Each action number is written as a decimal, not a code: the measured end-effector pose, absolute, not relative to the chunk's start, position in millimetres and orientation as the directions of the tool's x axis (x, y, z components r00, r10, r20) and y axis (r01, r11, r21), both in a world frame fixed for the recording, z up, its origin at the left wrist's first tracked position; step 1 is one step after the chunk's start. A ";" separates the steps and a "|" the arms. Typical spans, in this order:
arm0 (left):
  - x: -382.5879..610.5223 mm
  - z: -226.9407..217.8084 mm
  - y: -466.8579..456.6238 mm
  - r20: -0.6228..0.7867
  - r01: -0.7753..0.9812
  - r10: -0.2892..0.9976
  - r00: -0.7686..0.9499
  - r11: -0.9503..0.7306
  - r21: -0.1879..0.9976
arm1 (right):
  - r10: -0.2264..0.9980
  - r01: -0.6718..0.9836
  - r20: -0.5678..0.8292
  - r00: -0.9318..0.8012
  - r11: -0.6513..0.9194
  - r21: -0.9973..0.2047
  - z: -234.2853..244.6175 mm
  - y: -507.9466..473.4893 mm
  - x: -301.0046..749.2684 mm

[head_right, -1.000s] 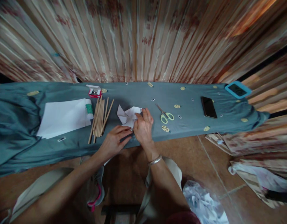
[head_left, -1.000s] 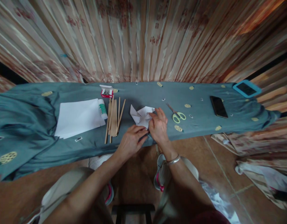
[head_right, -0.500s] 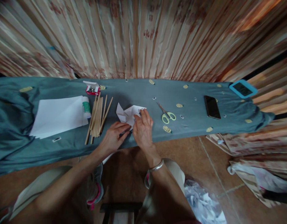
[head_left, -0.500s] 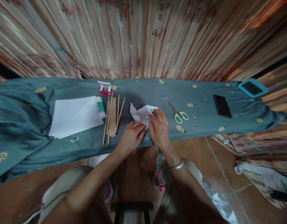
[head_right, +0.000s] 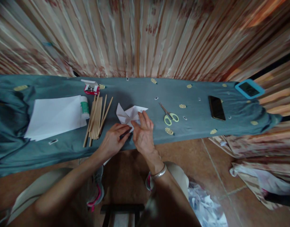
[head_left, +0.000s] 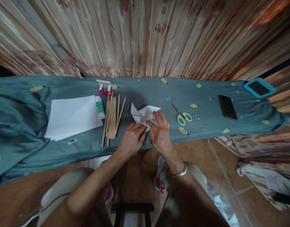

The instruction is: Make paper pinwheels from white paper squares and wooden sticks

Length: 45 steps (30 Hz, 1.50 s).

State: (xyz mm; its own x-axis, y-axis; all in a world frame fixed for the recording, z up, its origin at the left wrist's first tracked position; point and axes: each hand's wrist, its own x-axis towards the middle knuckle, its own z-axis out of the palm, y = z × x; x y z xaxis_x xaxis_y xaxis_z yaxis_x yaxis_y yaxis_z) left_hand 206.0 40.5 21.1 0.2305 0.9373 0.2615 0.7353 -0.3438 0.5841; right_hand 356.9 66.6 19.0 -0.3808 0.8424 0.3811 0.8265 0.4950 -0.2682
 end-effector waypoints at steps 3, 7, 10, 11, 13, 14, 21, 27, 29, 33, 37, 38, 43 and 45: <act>206.3 21.0 39.6 0.266 0.738 0.937 0.228 -0.344 0.581 | 0.843 0.828 0.377 -0.383 0.494 -0.264 18.2 66.6 356.0; 206.2 21.9 39.0 0.263 0.736 0.938 0.226 -0.341 0.585 | 0.848 0.835 0.363 -0.386 0.488 -0.252 17.7 67.5 354.5; 206.3 23.3 39.3 0.250 0.735 0.941 0.229 -0.336 0.589 | 0.846 0.839 0.362 -0.392 0.490 -0.237 17.7 68.3 353.4; 206.4 23.8 39.5 0.245 0.737 0.942 0.228 -0.332 0.589 | 0.846 0.841 0.362 -0.391 0.488 -0.235 17.7 68.4 353.2; 206.7 24.7 40.1 0.233 0.740 0.946 0.226 -0.322 0.590 | 0.849 0.845 0.359 -0.388 0.483 -0.229 17.7 68.6 352.8; 207.0 25.1 40.4 0.228 0.742 0.948 0.224 -0.317 0.590 | 0.850 0.847 0.357 -0.388 0.482 -0.226 17.8 68.6 352.6; 207.8 25.1 42.0 0.216 0.748 0.952 0.217 -0.304 0.589 | 0.856 0.851 0.335 -0.394 0.477 -0.219 18.3 69.7 350.7; 207.8 25.7 41.5 0.213 0.751 0.953 0.215 -0.301 0.587 | 0.866 0.863 0.310 -0.392 0.463 -0.202 19.8 70.3 349.1; 208.0 26.5 41.6 0.207 0.752 0.954 0.217 -0.299 0.588 | 0.870 0.868 0.299 -0.393 0.458 -0.193 20.2 70.2 348.8; 207.7 27.5 42.7 0.196 0.756 0.956 0.220 -0.294 0.585 | 0.878 0.873 0.278 -0.390 0.448 -0.191 20.0 70.4 348.1; 207.4 27.6 42.4 0.188 0.750 0.957 0.219 -0.289 0.595 | 0.880 0.870 0.255 -0.401 0.453 -0.194 20.6 70.8 347.2; 207.5 27.6 41.8 0.187 0.746 0.957 0.220 -0.289 0.600 | 0.882 0.871 0.251 -0.399 0.450 -0.198 21.0 70.9 347.0; 203.9 28.2 38.0 0.187 0.731 0.960 0.207 -0.279 0.623 | 0.888 0.868 0.252 -0.384 0.440 -0.229 20.8 71.5 347.3; 198.7 28.4 37.5 0.190 0.720 0.965 0.182 -0.262 0.642 | 0.886 0.864 0.264 -0.381 0.443 -0.239 19.7 71.9 347.5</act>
State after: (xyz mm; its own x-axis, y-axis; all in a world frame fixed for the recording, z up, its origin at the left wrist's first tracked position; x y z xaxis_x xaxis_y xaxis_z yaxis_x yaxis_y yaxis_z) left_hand 198.7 37.5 28.4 0.1822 0.9648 0.1897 0.7202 -0.2623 0.6422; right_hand 347.5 71.9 19.7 -0.3810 0.8861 0.2638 0.8642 0.4427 -0.2391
